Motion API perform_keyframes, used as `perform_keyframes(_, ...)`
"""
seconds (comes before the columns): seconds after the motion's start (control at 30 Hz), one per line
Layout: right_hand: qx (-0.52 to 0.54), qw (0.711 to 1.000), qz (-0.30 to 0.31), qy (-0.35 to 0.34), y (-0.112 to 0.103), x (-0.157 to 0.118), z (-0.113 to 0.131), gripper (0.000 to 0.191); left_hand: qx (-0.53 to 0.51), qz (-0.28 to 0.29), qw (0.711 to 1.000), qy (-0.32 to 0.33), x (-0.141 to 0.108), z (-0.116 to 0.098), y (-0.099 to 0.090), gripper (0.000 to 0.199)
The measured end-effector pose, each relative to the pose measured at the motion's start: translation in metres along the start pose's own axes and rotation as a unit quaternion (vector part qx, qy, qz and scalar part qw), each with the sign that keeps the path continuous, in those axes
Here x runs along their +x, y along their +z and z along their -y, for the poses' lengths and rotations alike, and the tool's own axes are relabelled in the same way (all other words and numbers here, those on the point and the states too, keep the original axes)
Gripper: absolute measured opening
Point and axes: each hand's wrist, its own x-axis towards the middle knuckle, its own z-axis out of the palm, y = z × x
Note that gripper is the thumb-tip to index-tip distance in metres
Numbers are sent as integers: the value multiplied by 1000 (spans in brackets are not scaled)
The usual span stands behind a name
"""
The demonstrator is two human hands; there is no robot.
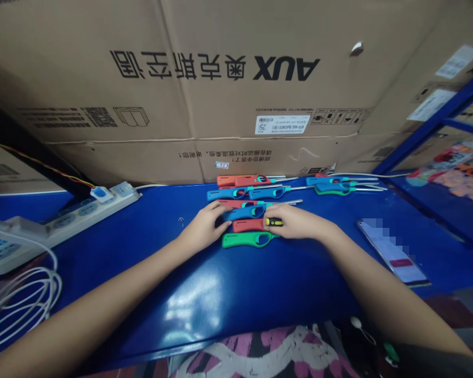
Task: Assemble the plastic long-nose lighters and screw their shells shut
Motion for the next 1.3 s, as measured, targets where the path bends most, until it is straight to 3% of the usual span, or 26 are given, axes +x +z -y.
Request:
perform_keyframes(0.07,12,1000,-16,-17,-1,0,5,8,-7,-9,1000,0,-5,1,-2,31)
perform_keyframes(0.2,28,993,-110,-27,-7,4,23,11,3,-15,1000,-17,-21,-13,-13,32)
perform_keyframes(0.33,43,969,-227,-82,-16,12,52,14,-9,39,999,-21,-41,-37,-20,30)
perform_keyframes(0.43,48,951,-294,-86,-16,22,72,15,-28,61,997,-27,-52,-45,-14,31)
perform_keyframes(0.6,46,922,-374,-86,7,43,88,17,-87,24,995,-40,-60,-38,2,29)
perform_keyframes(0.87,-8,914,-379,-144,39,58,88,2,-123,4,992,-17,-63,-40,7,25)
perform_keyframes(0.97,-36,911,-371,-175,39,61,88,1,-125,1,992,-9,-64,-39,9,26)
perform_keyframes(1.13,-155,912,-319,-205,34,62,90,16,-117,-16,993,-5,-65,-36,13,29)
perform_keyframes(1.3,-113,914,-349,-172,27,58,91,6,-118,-5,993,-11,-64,-36,12,27)
